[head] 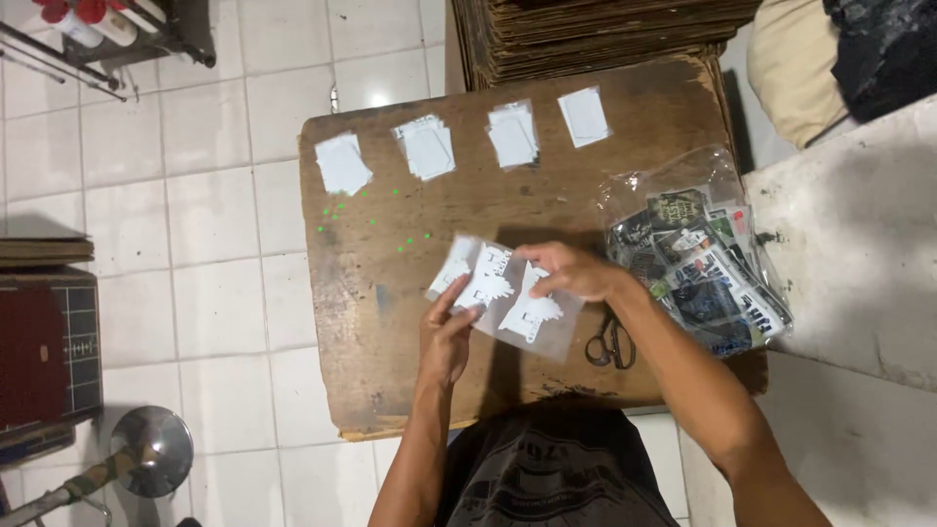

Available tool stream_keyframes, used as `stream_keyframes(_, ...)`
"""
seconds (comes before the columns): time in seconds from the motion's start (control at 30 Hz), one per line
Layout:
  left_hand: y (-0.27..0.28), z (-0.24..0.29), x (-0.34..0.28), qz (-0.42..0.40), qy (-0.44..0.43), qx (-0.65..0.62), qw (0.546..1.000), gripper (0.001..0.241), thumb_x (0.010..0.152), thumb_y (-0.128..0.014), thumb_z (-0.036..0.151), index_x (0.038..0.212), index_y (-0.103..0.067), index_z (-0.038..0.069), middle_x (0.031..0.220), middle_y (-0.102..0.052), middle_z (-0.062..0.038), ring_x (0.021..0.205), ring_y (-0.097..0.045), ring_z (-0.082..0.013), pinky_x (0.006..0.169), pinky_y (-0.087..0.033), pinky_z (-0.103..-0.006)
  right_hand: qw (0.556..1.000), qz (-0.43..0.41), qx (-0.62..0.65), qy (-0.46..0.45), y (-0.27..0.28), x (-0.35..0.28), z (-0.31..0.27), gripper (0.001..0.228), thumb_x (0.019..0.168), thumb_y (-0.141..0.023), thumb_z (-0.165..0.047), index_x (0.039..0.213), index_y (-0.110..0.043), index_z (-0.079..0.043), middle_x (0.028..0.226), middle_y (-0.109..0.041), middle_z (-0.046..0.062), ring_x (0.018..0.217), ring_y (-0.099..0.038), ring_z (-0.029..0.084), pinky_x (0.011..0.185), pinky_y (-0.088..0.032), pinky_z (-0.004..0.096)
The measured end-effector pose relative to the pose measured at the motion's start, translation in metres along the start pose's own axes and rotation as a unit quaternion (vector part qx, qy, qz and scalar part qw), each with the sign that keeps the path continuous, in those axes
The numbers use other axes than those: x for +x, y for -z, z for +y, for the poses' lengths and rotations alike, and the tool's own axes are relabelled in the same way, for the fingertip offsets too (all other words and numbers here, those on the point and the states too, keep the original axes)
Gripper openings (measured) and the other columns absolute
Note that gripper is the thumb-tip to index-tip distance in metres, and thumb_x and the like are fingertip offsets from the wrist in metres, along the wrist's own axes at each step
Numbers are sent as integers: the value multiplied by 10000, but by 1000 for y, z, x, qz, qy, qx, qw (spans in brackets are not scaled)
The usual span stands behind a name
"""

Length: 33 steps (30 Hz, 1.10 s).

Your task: Cutting small white labels from a sheet using scissors and arranging them in rows on a table.

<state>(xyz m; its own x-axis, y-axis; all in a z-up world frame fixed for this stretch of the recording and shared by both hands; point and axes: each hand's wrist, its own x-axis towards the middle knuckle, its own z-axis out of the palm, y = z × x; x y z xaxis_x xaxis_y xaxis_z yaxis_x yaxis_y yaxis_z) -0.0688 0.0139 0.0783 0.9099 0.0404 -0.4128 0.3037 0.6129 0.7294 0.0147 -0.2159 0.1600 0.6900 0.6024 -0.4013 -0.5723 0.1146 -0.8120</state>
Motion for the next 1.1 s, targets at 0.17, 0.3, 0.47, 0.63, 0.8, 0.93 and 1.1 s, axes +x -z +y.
stream_keyframes(0.17,18,-45,27,132,-45,98,985,676,720,-773,-146,1356,-663,55,1430,-560,-190,1260,-536,-230,969,-530,-300,993,97,-58,-11,30,29,19,728,737,-817,-45,1427,-585,-34,1027,-684,225,871,-697,265,727,-632,380)
stream_keyframes(0.3,35,-87,40,213,-68,135,965,649,752,-771,-151,1357,-669,59,1428,-587,-203,1378,-482,-272,1030,-495,-303,961,275,-18,1,43,32,83,598,767,-789,53,1341,-624,19,912,-690,186,784,-696,225,640,-643,369)
stream_keyframes(0.47,35,-97,49,210,-53,150,965,636,744,-770,-143,1329,-704,97,1446,-567,-197,1436,-425,-295,1078,-445,-312,955,295,-44,10,76,39,136,485,766,-766,54,1241,-684,0,883,-705,145,763,-685,197,644,-636,337)
stream_keyframes(0.63,41,-70,60,176,-42,136,974,638,684,-717,-207,1262,-734,63,1351,-626,-155,1055,-636,-180,856,-570,-285,974,196,-101,-47,75,22,130,452,766,-735,81,1211,-704,8,969,-751,191,810,-688,252,698,-636,371)
stream_keyframes(0.8,51,-74,77,206,-67,144,966,631,715,-757,-156,1301,-715,73,1462,-545,-229,1417,-447,-324,1051,-483,-350,976,211,17,-48,20,21,90,558,794,-810,-6,1309,-598,-26,1054,-692,153,884,-713,240,771,-653,405)
stream_keyframes(0.93,50,-103,81,247,-70,150,955,690,727,-790,-106,1381,-658,73,1456,-565,-220,1380,-487,-281,1080,-440,-338,947,322,-11,15,46,52,156,528,828,-703,36,1337,-575,-18,981,-683,185,818,-699,261,704,-648,428)
stream_keyframes(1.1,37,-99,73,279,-94,146,944,733,700,-766,-117,1396,-647,78,1376,-570,-215,1230,-524,-237,1073,-413,-368,787,425,-446,27,39,-17,174,398,883,-796,-307,1240,-723,-145,1047,-780,96,1047,-726,306,883,-599,474)
